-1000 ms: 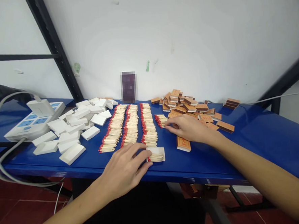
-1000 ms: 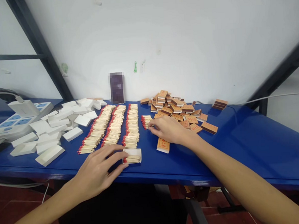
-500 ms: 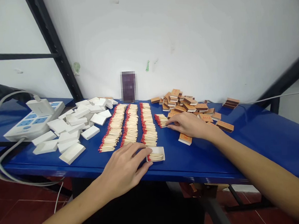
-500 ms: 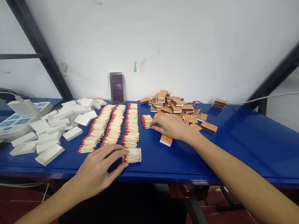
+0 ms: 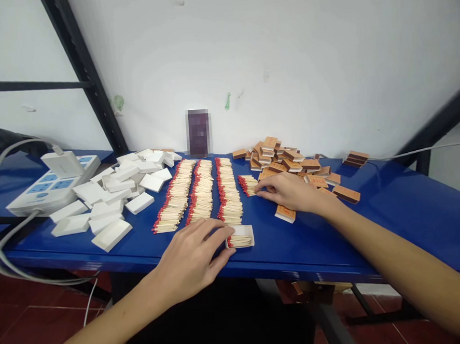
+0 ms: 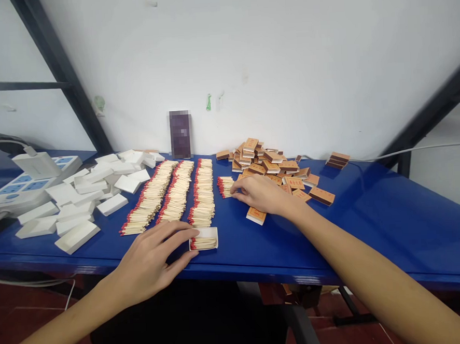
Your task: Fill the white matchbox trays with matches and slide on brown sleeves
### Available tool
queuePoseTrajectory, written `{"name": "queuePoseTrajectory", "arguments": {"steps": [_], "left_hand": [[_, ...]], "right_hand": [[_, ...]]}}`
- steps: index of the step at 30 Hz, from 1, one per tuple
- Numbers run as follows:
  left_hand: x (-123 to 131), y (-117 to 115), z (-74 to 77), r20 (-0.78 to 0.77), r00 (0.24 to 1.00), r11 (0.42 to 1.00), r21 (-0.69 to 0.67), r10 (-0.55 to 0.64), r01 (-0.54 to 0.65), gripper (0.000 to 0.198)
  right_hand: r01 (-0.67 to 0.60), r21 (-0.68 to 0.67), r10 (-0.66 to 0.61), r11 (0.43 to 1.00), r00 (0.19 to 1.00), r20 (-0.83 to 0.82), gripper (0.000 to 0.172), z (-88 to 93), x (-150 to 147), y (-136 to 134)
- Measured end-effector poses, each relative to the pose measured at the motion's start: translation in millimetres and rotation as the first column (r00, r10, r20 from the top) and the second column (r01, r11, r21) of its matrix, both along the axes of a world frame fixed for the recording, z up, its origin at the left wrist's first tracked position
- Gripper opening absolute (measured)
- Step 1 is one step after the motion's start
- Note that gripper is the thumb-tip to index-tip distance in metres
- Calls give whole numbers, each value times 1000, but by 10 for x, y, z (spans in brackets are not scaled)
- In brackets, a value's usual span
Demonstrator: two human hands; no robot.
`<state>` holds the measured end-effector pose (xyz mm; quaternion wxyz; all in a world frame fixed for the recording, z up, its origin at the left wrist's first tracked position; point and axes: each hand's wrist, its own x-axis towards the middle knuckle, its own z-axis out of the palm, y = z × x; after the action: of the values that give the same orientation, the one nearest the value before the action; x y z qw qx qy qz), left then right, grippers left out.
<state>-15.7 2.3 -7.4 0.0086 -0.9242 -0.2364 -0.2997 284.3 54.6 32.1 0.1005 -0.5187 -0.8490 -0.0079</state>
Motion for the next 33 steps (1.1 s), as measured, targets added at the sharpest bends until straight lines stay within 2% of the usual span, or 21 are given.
{"name": "queuePoseTrajectory", "arguments": {"steps": [12, 15, 18, 21, 25, 29, 33], "left_hand": [[7, 4, -3, -1, 1000, 1000, 17, 2, -2, 21], [8, 9, -2, -6, 1000, 1000, 18, 7, -6, 21], [7, 8, 3, -5, 1000, 1000, 15, 6, -6, 21], [9, 3, 12, -5, 1000, 1000, 8, 8, -8, 24], [15, -3, 17, 9, 1000, 1000, -2, 25, -25, 29], [22, -10, 10, 22, 998, 998, -17, 55, -54, 35], [22, -16, 2, 10, 998, 998, -35, 57, -56, 34]], "right_hand": [[-14, -18, 13, 1000, 1000, -18, 23, 9, -17, -8], [11, -68, -15, 998, 998, -53, 23, 1, -25, -14], [-15, -154, 1, 988, 995, -95, 24, 4, -49, -35], [-46, -196, 23, 980, 993, -115, 24, 46, -84, -69], [-51, -173, 22, 984, 985, -170, 23, 157, -179, -185], [-177, -154, 129, 972, 951, -281, 21, 197, -394, -391], [-311, -165, 264, 936, 931, -252, 10, 125, -596, -520]]}}
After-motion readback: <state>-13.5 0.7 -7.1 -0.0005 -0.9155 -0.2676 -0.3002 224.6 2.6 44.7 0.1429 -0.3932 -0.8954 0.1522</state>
